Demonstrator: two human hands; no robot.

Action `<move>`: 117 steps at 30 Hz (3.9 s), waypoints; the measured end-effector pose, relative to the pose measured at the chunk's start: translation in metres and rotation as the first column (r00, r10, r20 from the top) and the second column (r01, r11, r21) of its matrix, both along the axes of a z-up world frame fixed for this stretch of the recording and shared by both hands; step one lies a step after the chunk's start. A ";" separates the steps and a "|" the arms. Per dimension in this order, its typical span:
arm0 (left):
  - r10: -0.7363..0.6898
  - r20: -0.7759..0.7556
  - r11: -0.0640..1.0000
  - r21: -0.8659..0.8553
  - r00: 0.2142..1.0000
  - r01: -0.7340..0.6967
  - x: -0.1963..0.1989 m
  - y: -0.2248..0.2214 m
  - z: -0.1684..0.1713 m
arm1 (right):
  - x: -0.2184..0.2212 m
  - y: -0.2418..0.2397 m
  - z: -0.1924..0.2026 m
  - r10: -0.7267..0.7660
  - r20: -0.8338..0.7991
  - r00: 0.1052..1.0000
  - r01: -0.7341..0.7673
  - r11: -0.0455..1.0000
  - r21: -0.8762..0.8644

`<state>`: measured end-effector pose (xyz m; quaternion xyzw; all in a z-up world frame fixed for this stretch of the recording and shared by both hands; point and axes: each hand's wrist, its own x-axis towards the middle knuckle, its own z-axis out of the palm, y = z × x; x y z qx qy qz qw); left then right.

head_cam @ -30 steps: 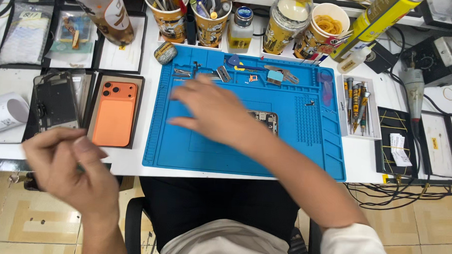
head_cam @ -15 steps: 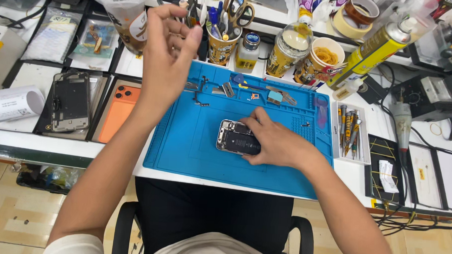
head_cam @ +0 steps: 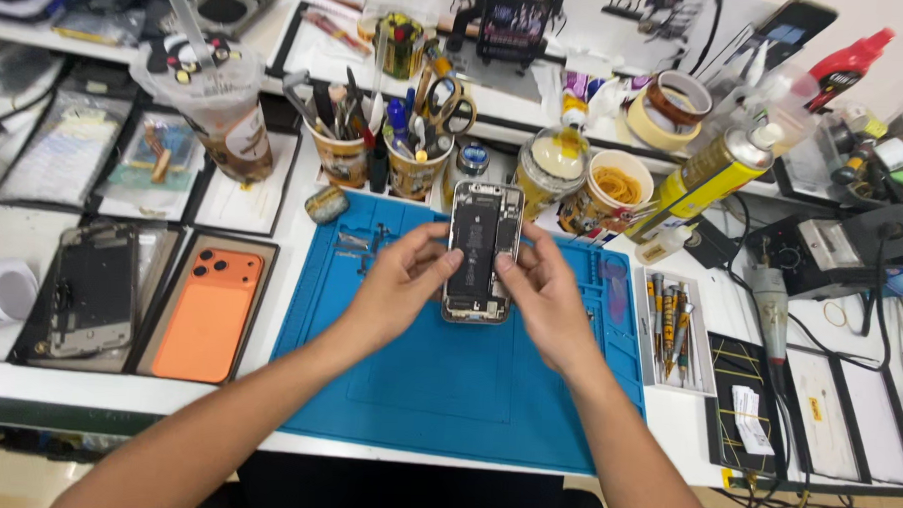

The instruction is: The person disassembles a smartphone on a blue work mat, using a screwdriver to remove screws and a plastic tool to pry open the device. They disconnect internal components and remove the screen assembly, placing parts on the mat.

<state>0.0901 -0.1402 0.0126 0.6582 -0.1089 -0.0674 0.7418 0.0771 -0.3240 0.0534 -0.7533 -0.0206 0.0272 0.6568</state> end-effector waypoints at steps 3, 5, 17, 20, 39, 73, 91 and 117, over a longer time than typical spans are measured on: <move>-0.017 -0.004 1.000 -0.018 1.000 0.017 0.000 0.006 0.009 | 0.006 -0.018 -0.009 0.042 0.110 0.993 -0.054 0.993 0.107; -0.039 0.033 0.998 -0.038 0.999 0.040 -0.003 0.005 0.012 | 0.009 -0.030 -0.013 0.109 0.173 0.979 -0.133 0.981 0.138; -0.056 0.102 0.994 -0.082 0.993 0.065 -0.011 0.009 0.031 | -0.001 -0.030 0.003 0.139 0.206 0.969 -0.186 0.956 0.227; -0.086 0.099 0.991 -0.091 0.991 0.095 -0.010 0.012 0.033 | -0.004 -0.023 0.011 0.136 0.161 0.978 -0.179 0.939 0.293; -0.085 0.066 0.982 -0.165 0.994 0.095 -0.010 0.016 0.030 | -0.006 -0.020 0.007 0.151 0.099 0.984 -0.179 0.889 0.421; -0.120 0.141 0.977 -0.158 0.983 0.142 -0.013 0.020 0.030 | -0.003 -0.033 -0.010 0.175 0.268 0.947 -0.272 0.882 0.385; -0.143 0.135 0.983 -0.100 0.980 0.157 -0.021 0.011 0.049 | -0.007 -0.019 -0.012 0.184 0.227 0.956 -0.270 0.855 0.442; -0.156 -0.196 0.834 -0.552 0.968 0.022 -0.024 -0.006 0.032 | 0.003 -0.018 -0.002 -0.214 0.343 0.914 0.147 0.966 0.212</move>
